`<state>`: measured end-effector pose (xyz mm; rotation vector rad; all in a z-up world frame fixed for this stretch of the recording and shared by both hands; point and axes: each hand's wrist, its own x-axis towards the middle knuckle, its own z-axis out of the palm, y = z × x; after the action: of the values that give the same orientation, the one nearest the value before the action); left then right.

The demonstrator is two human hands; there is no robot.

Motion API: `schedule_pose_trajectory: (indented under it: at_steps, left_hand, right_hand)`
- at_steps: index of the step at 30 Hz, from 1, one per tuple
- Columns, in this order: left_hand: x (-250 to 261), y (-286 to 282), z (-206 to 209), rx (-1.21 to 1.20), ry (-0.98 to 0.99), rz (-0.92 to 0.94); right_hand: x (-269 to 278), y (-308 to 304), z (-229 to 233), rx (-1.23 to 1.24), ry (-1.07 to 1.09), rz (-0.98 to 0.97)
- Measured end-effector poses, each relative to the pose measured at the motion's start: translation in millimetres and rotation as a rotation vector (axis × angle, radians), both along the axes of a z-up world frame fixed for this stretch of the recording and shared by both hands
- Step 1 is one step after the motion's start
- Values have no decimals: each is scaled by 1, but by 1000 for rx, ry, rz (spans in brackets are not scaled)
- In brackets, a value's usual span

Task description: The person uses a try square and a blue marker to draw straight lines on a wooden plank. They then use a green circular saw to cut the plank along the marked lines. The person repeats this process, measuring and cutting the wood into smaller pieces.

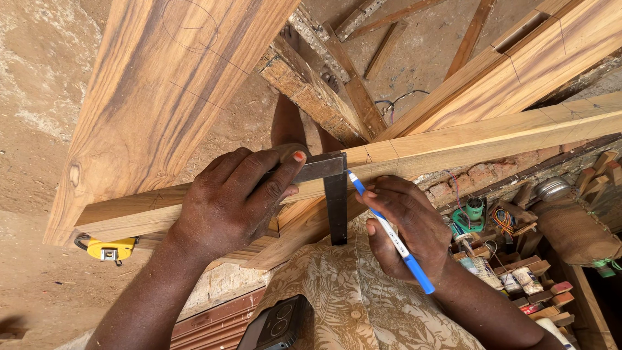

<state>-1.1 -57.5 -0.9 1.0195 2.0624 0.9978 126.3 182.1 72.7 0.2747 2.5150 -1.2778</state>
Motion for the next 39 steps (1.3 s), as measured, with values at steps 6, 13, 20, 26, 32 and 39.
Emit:
schedule_pose_trajectory:
  at_steps: [6,13,20,26,32,39]
  left_hand:
    - [3,1,-1,14,12,17]
    - [-2,3,2,31,-19,31]
    - [0,1,1,53,13,60]
    - [-5,-15,20,-19,187,137]
    - [4,-37,71,-114,233,303]
    - [39,-45,107,-120,130,512]
  right_hand:
    - [6,-5,5,9,21,92]
    - [22,5,11,-24,77,71]
    - [11,89,-11,414,84,251]
    - [22,186,10,753,-149,438]
    - [44,270,-16,978,-179,548]
    - [59,313,-55,975,323,461]
